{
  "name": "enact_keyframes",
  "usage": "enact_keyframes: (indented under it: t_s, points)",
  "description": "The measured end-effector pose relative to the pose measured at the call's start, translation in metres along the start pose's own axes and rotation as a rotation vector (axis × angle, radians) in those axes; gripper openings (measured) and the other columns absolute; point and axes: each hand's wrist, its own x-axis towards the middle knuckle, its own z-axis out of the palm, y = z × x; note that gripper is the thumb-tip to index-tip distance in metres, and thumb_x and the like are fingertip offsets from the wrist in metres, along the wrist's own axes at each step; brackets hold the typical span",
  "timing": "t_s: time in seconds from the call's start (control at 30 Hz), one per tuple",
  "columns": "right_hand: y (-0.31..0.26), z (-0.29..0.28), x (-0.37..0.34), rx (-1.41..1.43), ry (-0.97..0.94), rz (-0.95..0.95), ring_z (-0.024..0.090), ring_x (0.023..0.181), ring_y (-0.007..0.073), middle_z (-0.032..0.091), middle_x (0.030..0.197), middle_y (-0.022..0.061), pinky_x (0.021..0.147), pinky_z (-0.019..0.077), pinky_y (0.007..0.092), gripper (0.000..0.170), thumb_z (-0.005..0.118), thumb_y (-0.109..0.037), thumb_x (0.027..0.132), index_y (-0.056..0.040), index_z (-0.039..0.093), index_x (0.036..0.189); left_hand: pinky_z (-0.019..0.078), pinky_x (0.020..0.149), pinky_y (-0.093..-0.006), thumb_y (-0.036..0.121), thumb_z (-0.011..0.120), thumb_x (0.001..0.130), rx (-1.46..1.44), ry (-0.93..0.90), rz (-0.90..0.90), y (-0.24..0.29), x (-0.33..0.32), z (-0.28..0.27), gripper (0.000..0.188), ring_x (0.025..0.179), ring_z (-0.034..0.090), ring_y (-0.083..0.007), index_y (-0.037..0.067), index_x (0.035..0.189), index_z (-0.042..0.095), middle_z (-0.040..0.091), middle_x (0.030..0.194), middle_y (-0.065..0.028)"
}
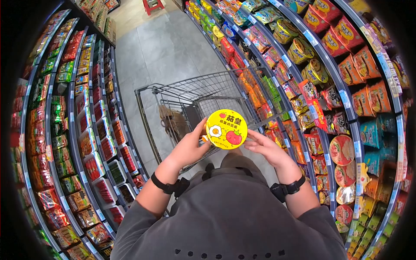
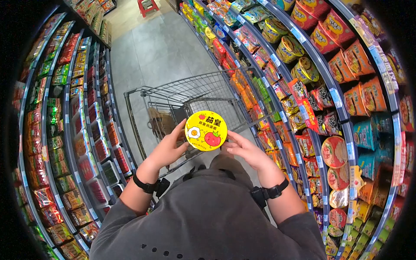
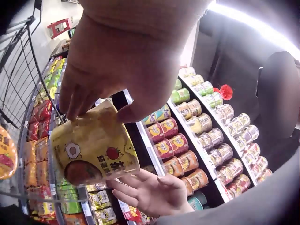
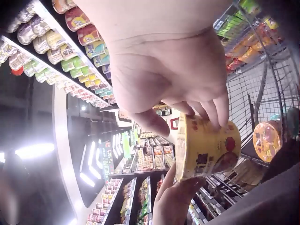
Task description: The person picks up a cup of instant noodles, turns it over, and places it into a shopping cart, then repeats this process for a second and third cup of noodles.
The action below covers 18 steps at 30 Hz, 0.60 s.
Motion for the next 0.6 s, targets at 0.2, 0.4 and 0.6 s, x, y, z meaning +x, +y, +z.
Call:
enact_keyframes:
  t_s: [0.2,0.4,0.6]
  points:
    - [-0.014,-0.065,0.059,0.106,0.113,0.023,0.049,0.139,0.0235,0.042,0.157,0.0118,0.114,0.0401,0.0385,0.070,0.063,-0.016,0.097,-0.0017,0.032,0.158,0.0468,0.108,-0.0386,0.002,0.060,0.091,-0.311,0.045,-0.054,-0.027,0.103,0.023,0.074,0.130,0.060,-0.0329,-0.001,0.157,0.027,0.060,0.138,-0.0248]
    - [0.007,-0.125,0.123,0.313,0.186,0.194,0.036,0.147,0.0200,0.033,0.163,0.0101,0.119,0.0312,0.0399,0.067,0.056,-0.012,0.097,-0.0051,0.031,0.159,0.0472,0.107,-0.0380,-0.003,0.056,0.088,-0.214,-0.031,-0.300,-0.080,0.201,0.053,0.074,0.127,0.061,-0.0339,-0.001,0.156,0.028,0.061,0.134,-0.0266]
    - [0.082,-0.173,0.191,0.308,0.364,0.410,0.054,0.124,0.0163,0.059,0.136,0.0043,0.104,0.0409,0.0391,0.057,0.058,-0.017,0.091,-0.0078,0.048,0.147,0.0502,0.100,-0.0410,0.010,0.063,0.090,-0.006,-0.165,-0.540,-0.144,0.281,0.088,0.058,0.118,0.065,-0.0374,-0.005,0.143,0.044,0.066,0.123,-0.0305]
